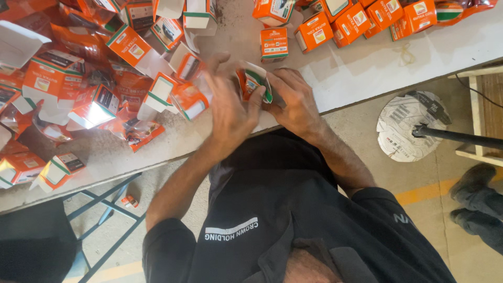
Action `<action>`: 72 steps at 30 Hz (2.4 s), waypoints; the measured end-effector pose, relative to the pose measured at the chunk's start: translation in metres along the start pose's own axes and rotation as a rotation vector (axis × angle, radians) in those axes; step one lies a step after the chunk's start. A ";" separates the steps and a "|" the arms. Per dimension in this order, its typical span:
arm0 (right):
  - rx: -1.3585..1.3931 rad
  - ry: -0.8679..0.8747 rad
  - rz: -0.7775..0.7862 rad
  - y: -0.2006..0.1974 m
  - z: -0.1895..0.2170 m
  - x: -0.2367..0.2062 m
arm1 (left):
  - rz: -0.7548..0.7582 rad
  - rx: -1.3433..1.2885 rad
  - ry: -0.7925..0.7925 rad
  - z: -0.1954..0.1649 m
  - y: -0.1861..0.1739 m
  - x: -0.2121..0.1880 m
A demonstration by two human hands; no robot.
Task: The person picks up small orange product boxes from a pile on the table, opens and folds each box, and places it into an orange plastic bag, setting filled bags aside while continuing with the next box.
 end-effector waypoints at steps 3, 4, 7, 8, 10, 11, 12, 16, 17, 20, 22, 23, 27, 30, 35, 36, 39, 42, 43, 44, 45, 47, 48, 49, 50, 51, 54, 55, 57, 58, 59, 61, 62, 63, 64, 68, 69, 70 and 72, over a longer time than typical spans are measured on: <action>0.005 -0.002 0.014 0.001 0.000 -0.001 | 0.221 -0.529 -0.095 0.018 0.016 0.009; 0.008 -0.013 0.020 0.001 0.001 -0.002 | 0.255 -0.459 -0.122 0.025 0.019 0.010; 0.012 -0.001 0.022 0.003 0.001 -0.005 | 0.254 -0.184 -0.134 0.040 0.026 0.012; 0.061 0.018 0.001 0.002 0.002 -0.008 | 0.188 -0.058 -0.111 0.039 0.025 0.012; 0.155 0.048 -0.048 0.000 0.003 -0.012 | 0.136 0.037 -0.085 0.037 0.025 0.010; 0.140 0.027 -0.060 0.000 0.005 -0.012 | 0.154 0.010 -0.081 0.036 0.027 0.009; 0.128 0.013 -0.070 0.000 0.007 -0.012 | 0.177 -0.019 -0.083 0.035 0.027 0.009; -0.039 -0.093 0.005 0.005 0.018 -0.009 | 0.356 -0.276 -0.048 0.028 0.018 0.013; -0.065 -0.096 0.011 0.005 0.019 -0.007 | 0.473 -0.480 -0.120 0.030 0.018 0.010; -0.103 -0.075 0.049 0.005 0.022 -0.004 | 0.557 -0.791 -0.311 0.039 0.015 0.005; -0.103 -0.066 0.070 0.004 0.023 0.000 | 0.531 -0.774 -0.346 0.047 0.016 0.009; -0.101 -0.078 0.072 0.003 0.024 0.001 | 0.521 -0.713 -0.346 0.052 0.019 0.011; -0.088 -0.081 0.071 0.003 0.026 0.001 | 0.562 -0.565 -0.379 0.065 0.037 0.022; -0.057 -0.056 0.019 0.004 0.023 -0.004 | 0.534 -0.474 -0.293 0.058 0.042 0.026; -0.008 -0.034 -0.059 0.006 0.014 -0.012 | 0.185 0.015 0.391 0.003 0.001 0.004; -0.023 -0.030 -0.060 0.007 0.013 -0.013 | 0.217 0.033 0.467 -0.003 -0.002 -0.003; -0.053 -0.037 -0.074 0.007 0.010 -0.014 | 0.290 -0.038 0.579 -0.009 -0.011 -0.012; -0.030 -0.040 -0.077 0.009 0.009 -0.015 | 0.276 0.141 0.588 -0.006 -0.008 -0.009; -0.016 -0.040 -0.083 0.009 0.008 -0.015 | 0.268 0.119 0.573 -0.005 -0.007 -0.007; -0.012 -0.040 -0.084 0.010 0.007 -0.015 | 0.259 0.096 0.562 -0.005 -0.006 -0.006; -0.010 -0.038 -0.086 0.010 0.007 -0.015 | 0.252 0.070 0.551 -0.005 -0.005 -0.005; -0.014 -0.033 -0.089 0.010 0.005 -0.016 | 0.250 0.083 0.579 -0.006 -0.004 -0.007; -0.020 -0.033 -0.088 0.010 0.004 -0.016 | 0.249 0.088 0.592 -0.006 -0.004 -0.008; -0.023 -0.031 -0.084 0.010 0.004 -0.016 | 0.266 0.108 0.600 -0.005 -0.003 -0.010; -0.023 -0.031 -0.076 0.011 0.004 -0.016 | 0.282 0.131 0.607 -0.005 -0.003 -0.012; -0.022 -0.032 -0.072 0.010 0.005 -0.016 | 0.298 0.157 0.616 -0.004 -0.003 -0.014; -0.027 -0.042 -0.065 0.009 0.010 -0.014 | 0.256 0.363 0.723 -0.009 -0.003 -0.023; -0.029 -0.048 -0.063 0.008 0.013 -0.014 | 0.263 0.346 0.709 -0.010 -0.002 -0.025; -0.050 -0.061 -0.033 0.009 0.019 -0.013 | 0.271 0.320 0.689 -0.014 -0.001 -0.029; -0.063 -0.069 -0.024 0.009 0.020 -0.012 | 0.270 0.327 0.694 -0.016 0.000 -0.031; -0.055 -0.065 -0.010 0.009 0.021 -0.011 | 0.271 0.329 0.697 -0.018 0.001 -0.032; -0.043 -0.049 0.032 0.008 0.020 -0.012 | 0.271 0.240 0.679 -0.021 -0.001 -0.029; -0.048 -0.070 0.067 0.005 0.021 -0.011 | 0.265 0.157 0.668 -0.022 -0.005 -0.024; -0.057 -0.093 0.098 -0.001 0.020 -0.010 | 0.260 0.074 0.662 -0.024 -0.007 -0.017; -0.060 -0.112 0.135 -0.008 0.019 -0.010 | 0.209 0.065 0.644 -0.024 -0.010 -0.007; -0.207 -0.138 -0.272 -0.086 0.010 -0.001 | 0.019 0.133 0.591 -0.035 -0.004 0.042; -0.313 -0.148 -0.375 -0.101 0.012 -0.002 | -0.026 0.175 0.588 -0.040 0.002 0.055; -0.335 -0.148 -0.415 -0.108 0.013 -0.003 | -0.043 0.259 0.611 -0.047 0.012 0.069; -0.295 -0.122 -0.426 -0.112 0.014 -0.006 | -0.080 0.436 0.648 -0.057 0.026 0.093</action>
Point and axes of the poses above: each hand's wrist, its own x-axis towards the middle knuckle, its own y-axis out of the palm, z = x × y, the point moved 8 cm from there along x, towards the middle knuckle, and after that the axes turned 10 degrees about x, right-handed, at the moved point
